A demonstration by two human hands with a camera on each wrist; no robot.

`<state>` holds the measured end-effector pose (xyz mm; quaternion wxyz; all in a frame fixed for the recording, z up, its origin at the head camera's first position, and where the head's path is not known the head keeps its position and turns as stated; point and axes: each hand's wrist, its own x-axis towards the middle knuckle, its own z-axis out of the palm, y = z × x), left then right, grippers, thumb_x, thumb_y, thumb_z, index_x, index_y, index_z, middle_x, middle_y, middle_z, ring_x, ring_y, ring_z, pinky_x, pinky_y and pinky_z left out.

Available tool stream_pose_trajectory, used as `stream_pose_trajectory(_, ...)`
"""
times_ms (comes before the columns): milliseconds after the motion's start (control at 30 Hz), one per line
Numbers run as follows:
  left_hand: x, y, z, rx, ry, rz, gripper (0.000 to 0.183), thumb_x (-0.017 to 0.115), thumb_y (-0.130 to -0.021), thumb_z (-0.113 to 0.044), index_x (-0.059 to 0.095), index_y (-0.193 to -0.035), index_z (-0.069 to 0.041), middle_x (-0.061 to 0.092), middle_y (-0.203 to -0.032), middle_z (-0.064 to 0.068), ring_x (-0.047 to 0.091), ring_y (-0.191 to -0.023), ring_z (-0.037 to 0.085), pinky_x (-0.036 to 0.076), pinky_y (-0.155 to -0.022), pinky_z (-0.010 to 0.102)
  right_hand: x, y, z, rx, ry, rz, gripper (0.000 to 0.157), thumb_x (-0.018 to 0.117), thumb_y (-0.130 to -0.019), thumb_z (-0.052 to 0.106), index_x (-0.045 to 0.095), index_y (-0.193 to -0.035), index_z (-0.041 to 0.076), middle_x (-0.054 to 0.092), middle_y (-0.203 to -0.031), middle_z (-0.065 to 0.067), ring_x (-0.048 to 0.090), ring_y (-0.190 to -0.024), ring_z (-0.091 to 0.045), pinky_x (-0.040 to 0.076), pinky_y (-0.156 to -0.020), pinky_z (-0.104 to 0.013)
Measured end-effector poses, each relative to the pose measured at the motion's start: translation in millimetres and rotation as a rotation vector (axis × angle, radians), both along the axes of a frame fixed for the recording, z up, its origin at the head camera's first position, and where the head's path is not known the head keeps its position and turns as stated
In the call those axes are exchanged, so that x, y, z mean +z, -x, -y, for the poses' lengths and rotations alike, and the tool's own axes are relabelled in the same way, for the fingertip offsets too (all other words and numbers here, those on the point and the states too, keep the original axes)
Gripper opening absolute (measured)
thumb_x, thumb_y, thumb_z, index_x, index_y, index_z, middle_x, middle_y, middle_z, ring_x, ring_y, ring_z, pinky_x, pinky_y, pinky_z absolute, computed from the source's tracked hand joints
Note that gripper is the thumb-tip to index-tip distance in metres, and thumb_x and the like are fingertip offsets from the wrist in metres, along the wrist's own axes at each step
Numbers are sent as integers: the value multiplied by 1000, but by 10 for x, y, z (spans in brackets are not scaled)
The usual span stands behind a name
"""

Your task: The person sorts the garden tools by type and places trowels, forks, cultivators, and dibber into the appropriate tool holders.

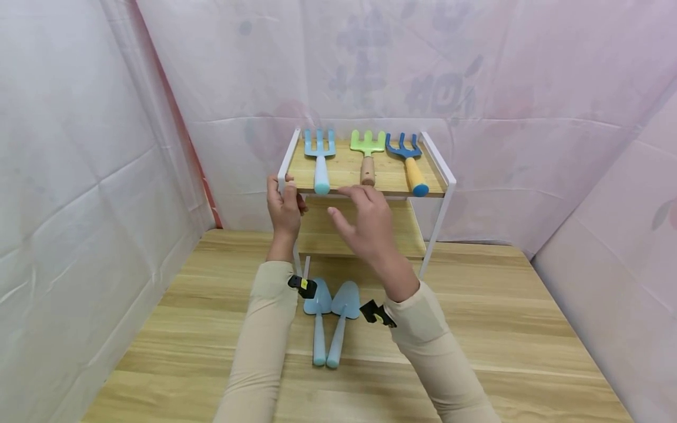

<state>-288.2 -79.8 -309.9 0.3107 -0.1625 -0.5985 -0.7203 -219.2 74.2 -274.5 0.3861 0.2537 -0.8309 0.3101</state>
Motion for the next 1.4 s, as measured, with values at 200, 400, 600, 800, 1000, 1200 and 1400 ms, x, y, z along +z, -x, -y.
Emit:
stream_pose_trajectory(200,10,-5,-10,-4,-7,4,7,39,-92,-9,44,-96,-8,40,-56,20,43,-43,18,42,-40,22,54,-115,-186,7,3,93,34,71,-82,15,63,-110,-2,62,-107,-16,53,-102,-31,41,-89,-42)
stream_pose_trajectory(400,-108,128,20,-4,-10,6,11,39,-92,-12,44,-99,-5,41,-55,19,42,-43,18,42,-39,25,134,-212,-376,10,-25,147,35,71,-82,17,63,-110,-3,63,-108,-16,53,-105,-31,41,-90,-44)
stream_pose_trajectory(600,-203,234,30,1,-15,8,12,41,-93,-19,44,-101,-9,42,-56,11,42,-43,15,43,-39,25,212,-290,-609,9,-152,338,40,69,-85,23,61,-115,-2,60,-114,-17,52,-108,-32,42,-89,-46)
stream_pose_trajectory(800,-203,230,17,28,-6,-16,12,42,-92,-23,45,-98,-13,41,-55,7,42,-42,12,43,-37,30,301,-372,-844,61,-284,576,45,63,-88,27,56,-124,0,56,-122,-15,52,-109,-35,43,-86,-48)
stream_pose_trajectory(1000,-190,226,13,39,-11,-1,11,42,-90,-22,45,-97,-15,42,-54,6,42,-42,12,42,-37,27,363,-471,-1065,29,-230,641,49,62,-89,32,53,-128,3,52,-128,-13,50,-112,-35,43,-86,-50)
stream_pose_trajectory(1200,-210,204,26,5,-29,41,10,42,-91,-17,45,-99,-12,43,-52,6,43,-42,12,42,-38,27,332,-510,-1267,-15,-155,594,48,62,-89,31,55,-126,3,58,-120,-18,53,-109,-38,42,-85,-53)
stream_pose_trajectory(1400,-101,108,31,-17,-17,39,16,40,-92,-12,42,-102,1,42,-54,8,43,-43,13,43,-39,31,299,-486,-1387,-135,-23,488,36,60,-90,29,62,-113,1,65,-103,-16,59,-96,-30,47,-71,-39)
